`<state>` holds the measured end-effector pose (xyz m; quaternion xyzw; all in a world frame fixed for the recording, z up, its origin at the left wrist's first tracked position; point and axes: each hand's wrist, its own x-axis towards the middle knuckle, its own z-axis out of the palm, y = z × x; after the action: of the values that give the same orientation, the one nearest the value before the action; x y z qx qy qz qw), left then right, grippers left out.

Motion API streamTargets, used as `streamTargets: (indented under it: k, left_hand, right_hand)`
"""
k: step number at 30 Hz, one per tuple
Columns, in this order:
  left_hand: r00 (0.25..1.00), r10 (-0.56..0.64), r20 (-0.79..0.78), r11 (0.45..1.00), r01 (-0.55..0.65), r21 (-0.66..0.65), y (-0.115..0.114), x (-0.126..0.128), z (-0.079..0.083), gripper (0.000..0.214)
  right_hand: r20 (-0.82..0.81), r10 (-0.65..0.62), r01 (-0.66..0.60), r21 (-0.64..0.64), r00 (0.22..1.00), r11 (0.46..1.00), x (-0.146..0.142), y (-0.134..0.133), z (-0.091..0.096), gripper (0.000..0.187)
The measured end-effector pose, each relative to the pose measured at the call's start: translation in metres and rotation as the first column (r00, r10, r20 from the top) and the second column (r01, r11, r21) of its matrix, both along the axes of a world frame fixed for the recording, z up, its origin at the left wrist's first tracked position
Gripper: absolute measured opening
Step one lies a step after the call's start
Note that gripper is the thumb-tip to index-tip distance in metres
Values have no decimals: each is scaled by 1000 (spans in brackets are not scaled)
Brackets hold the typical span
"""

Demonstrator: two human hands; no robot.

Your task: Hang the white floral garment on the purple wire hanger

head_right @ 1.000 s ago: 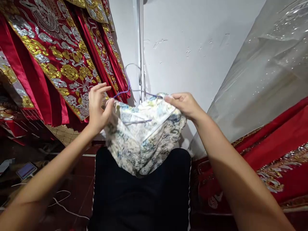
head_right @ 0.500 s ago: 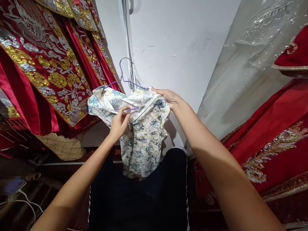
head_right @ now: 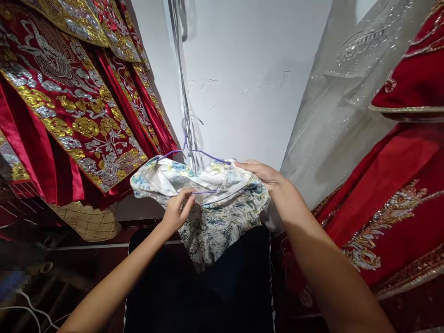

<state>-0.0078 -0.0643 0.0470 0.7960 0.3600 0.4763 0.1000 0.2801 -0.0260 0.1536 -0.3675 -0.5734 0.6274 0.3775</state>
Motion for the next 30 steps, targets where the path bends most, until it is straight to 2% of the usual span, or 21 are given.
streamTargets:
  k: [2,4,8,10,12,16,19,22,25,27,30]
  left_hand:
    - [998,24,65,1000,-25,10,-5,-6,-1,21]
    - [984,97,149,995,-100,13,-2,-12,8,20]
    - [950,175,258,978,-198,69,21,-21,46,20]
    - [953,157,260,973,-194,123,33,-20,64,20]
    - [965,112,238,974,-154,168,39,-15,75,20]
    - [984,3,176,982,-36,186,38,-4,71,19]
    - [970,26,241,980,-72,188,38,-2,59,19]
    - [919,98,382,959,-189,211,42,-7,48,19]
    - [874,142,465,947,-256,192,47,-16,44,20]
    - [871,135,472,952,-246,182,51,-20,49,20]
    - [910,85,407,969,-169,177,57,-18,67,20]
  right_hand:
    - [31,-14,13,27,999,1000,-8,0,16,28]
    - [46,-21,20,20,999,1000,-25,12,35,27]
    - [-4,-50,50,-40,999,998,-62,57,66,23]
    - [-58,-78,74,-67,995,995,-66,74,70,20]
    - [-96,-106,100,-64,990,993,-57,80,65,19]
    - [-103,-189,186,-30,977,982,-30,70,45,20]
    - [-84,-233,235,15,969,972,-31,66,42,19]
    - [-39,-221,224,105,974,969,-54,67,55,20]
    - [-71,-206,217,261,976,940,-79,69,72,19]
    - [-90,-230,247,317,969,916,-87,70,82,19]
    - [-97,-314,328,304,945,894,-77,68,84,20]
